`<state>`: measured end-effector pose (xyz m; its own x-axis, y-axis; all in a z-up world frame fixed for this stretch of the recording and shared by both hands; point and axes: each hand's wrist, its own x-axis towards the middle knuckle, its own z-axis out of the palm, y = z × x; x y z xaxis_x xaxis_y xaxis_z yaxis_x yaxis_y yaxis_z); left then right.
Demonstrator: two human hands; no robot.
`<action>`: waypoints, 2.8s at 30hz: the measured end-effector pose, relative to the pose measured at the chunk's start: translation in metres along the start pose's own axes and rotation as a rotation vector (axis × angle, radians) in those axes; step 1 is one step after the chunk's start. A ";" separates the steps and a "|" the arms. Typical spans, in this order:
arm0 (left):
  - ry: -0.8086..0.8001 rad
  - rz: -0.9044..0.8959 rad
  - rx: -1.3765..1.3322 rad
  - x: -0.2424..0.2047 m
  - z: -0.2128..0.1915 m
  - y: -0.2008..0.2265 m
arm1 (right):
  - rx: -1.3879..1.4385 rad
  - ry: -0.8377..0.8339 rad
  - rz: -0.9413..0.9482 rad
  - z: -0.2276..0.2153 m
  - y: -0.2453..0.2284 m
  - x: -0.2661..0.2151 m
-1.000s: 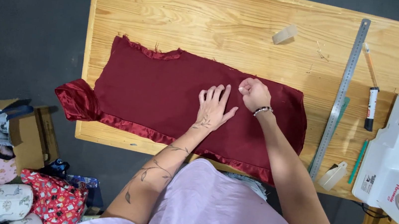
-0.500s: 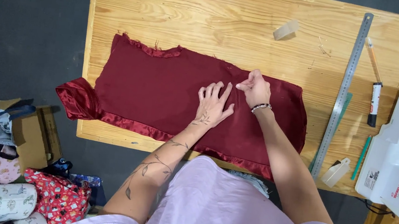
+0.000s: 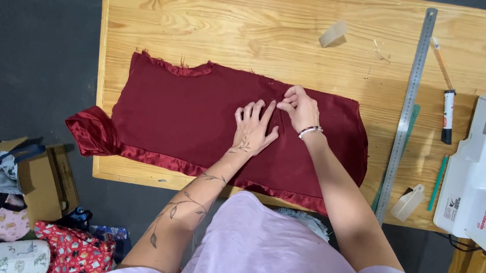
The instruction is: Pinning the edges of a red fabric garment on a wooden table to prepare it for sewing.
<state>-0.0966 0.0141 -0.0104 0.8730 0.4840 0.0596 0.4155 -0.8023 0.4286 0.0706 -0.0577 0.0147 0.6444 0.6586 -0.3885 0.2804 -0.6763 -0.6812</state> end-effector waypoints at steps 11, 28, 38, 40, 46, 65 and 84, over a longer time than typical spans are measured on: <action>-0.015 0.137 -0.030 0.007 -0.013 0.017 | -0.394 0.614 -0.144 -0.123 0.171 0.053; -0.246 0.121 0.033 0.008 -0.012 0.029 | -0.335 0.434 0.051 -0.127 0.182 0.027; -0.208 0.123 0.039 0.007 -0.003 0.025 | -0.141 0.639 0.076 -0.061 0.193 -0.037; -0.202 0.122 0.045 0.006 -0.002 0.025 | -0.192 0.668 0.092 -0.052 0.202 -0.033; -0.201 0.129 0.062 0.006 -0.002 0.026 | -0.391 0.713 0.076 -0.055 0.225 -0.023; -0.058 0.036 0.029 0.019 -0.044 -0.061 | -0.145 0.637 -0.343 -0.050 0.061 -0.060; -0.223 0.076 0.206 0.026 -0.055 -0.083 | -0.059 0.217 -0.306 0.055 -0.013 0.013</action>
<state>-0.1226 0.1122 0.0057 0.9286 0.3494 -0.1247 0.3698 -0.8981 0.2379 0.0364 -0.0228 -0.0156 0.6584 0.7521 -0.0285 0.5196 -0.4816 -0.7058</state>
